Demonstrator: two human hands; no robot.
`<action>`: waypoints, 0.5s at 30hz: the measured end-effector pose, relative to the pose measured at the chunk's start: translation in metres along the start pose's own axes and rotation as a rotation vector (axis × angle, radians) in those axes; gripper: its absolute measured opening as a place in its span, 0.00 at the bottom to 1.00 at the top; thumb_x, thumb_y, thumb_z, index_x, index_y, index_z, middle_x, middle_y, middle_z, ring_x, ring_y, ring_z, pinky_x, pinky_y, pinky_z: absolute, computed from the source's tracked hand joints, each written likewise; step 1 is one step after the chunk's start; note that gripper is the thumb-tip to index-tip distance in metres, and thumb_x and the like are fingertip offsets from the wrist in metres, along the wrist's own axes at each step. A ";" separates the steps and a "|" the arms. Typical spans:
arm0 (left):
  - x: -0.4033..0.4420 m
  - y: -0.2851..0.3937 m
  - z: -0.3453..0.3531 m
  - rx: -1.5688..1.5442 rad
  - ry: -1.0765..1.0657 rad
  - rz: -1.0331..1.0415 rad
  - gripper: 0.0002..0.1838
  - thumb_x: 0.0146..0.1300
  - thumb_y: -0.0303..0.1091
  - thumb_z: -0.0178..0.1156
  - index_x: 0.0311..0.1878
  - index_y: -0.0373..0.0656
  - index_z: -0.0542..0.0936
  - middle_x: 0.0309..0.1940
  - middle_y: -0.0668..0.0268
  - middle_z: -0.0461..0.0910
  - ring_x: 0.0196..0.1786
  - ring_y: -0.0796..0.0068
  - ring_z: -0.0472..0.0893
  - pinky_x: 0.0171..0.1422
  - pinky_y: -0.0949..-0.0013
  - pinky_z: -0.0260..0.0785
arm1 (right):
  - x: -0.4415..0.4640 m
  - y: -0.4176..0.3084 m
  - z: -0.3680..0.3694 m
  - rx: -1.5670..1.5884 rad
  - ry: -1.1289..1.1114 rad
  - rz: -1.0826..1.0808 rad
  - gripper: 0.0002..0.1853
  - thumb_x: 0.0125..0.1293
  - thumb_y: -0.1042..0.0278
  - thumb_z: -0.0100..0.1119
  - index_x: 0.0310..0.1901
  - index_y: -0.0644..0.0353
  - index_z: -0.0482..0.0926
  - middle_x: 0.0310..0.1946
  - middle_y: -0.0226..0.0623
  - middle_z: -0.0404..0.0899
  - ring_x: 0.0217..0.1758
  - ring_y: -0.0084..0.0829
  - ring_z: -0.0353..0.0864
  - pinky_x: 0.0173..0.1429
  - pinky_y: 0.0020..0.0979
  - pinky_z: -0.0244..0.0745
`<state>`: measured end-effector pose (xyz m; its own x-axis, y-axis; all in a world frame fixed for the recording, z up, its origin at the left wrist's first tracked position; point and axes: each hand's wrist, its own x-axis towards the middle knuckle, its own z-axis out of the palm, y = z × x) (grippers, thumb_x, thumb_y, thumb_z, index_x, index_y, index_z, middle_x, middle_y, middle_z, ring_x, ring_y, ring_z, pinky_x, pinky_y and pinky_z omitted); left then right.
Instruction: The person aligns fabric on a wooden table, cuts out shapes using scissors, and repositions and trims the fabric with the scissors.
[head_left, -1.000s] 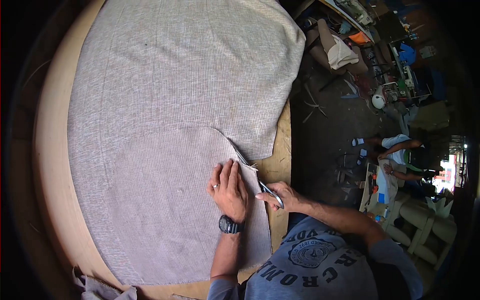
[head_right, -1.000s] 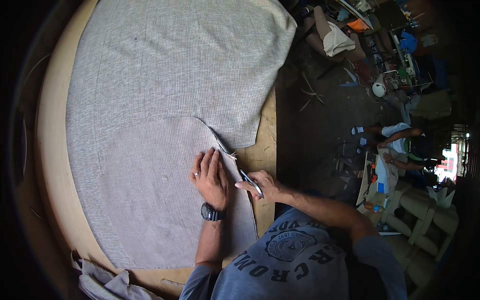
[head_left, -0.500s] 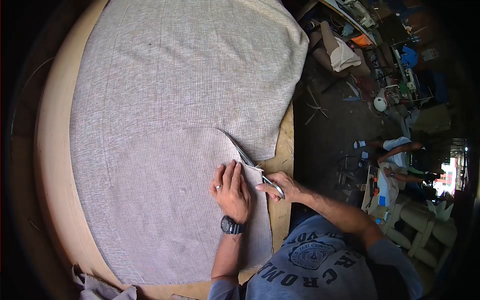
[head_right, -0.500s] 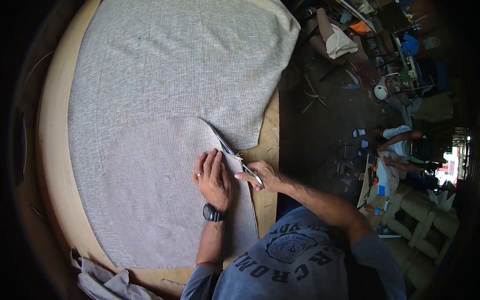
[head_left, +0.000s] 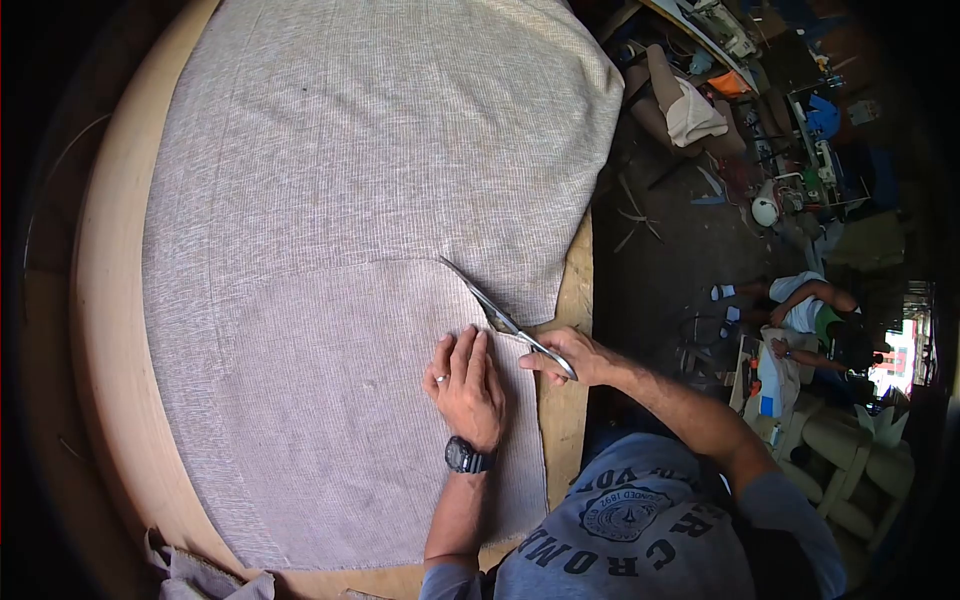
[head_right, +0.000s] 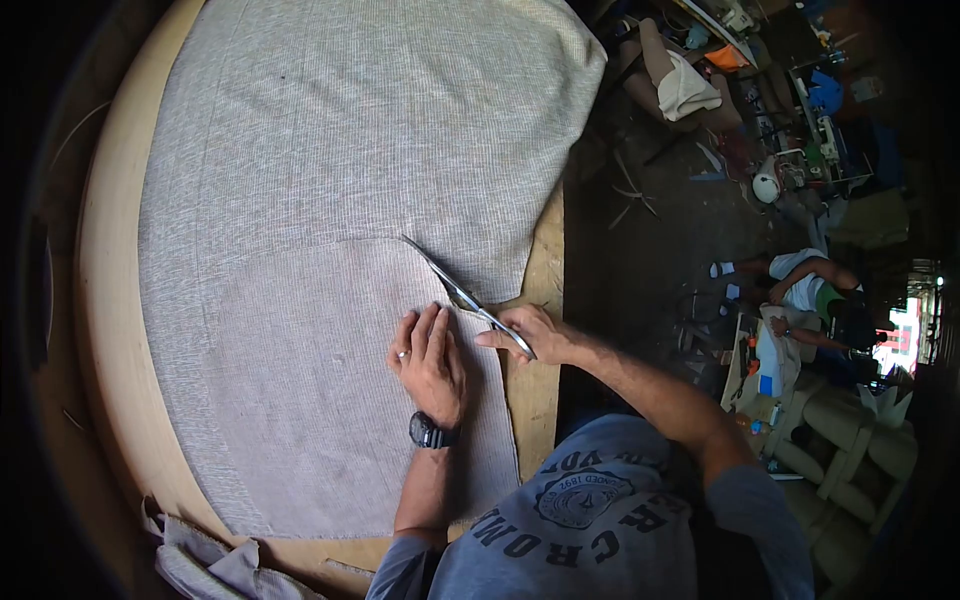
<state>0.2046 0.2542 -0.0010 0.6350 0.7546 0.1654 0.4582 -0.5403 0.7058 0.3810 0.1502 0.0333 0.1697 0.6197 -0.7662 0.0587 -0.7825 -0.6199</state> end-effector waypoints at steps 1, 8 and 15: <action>0.000 0.000 0.000 0.001 0.000 -0.001 0.17 0.67 0.29 0.58 0.58 0.44 0.82 0.60 0.65 0.80 0.68 0.58 0.72 0.72 0.56 0.55 | -0.002 -0.004 -0.003 -0.013 -0.005 -0.012 0.26 0.67 0.40 0.64 0.33 0.61 0.79 0.18 0.25 0.73 0.21 0.17 0.74 0.26 0.24 0.70; 0.004 0.003 -0.003 -0.010 0.058 0.099 0.15 0.63 0.25 0.56 0.53 0.38 0.83 0.53 0.55 0.83 0.60 0.47 0.78 0.65 0.50 0.66 | 0.019 0.023 -0.019 -0.040 -0.062 -0.243 0.25 0.66 0.42 0.66 0.26 0.58 0.79 0.14 0.24 0.70 0.16 0.18 0.71 0.21 0.27 0.66; -0.006 0.014 -0.012 -0.053 0.091 0.316 0.19 0.76 0.38 0.49 0.56 0.32 0.79 0.54 0.49 0.81 0.60 0.46 0.77 0.64 0.49 0.68 | 0.025 0.026 -0.012 -0.130 -0.006 -0.294 0.32 0.62 0.36 0.67 0.26 0.66 0.80 0.17 0.35 0.79 0.20 0.28 0.82 0.26 0.32 0.79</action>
<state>0.1996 0.2464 0.0156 0.6814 0.5840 0.4412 0.2125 -0.7347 0.6442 0.3990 0.1447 0.0004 0.1212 0.8205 -0.5587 0.2297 -0.5708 -0.7883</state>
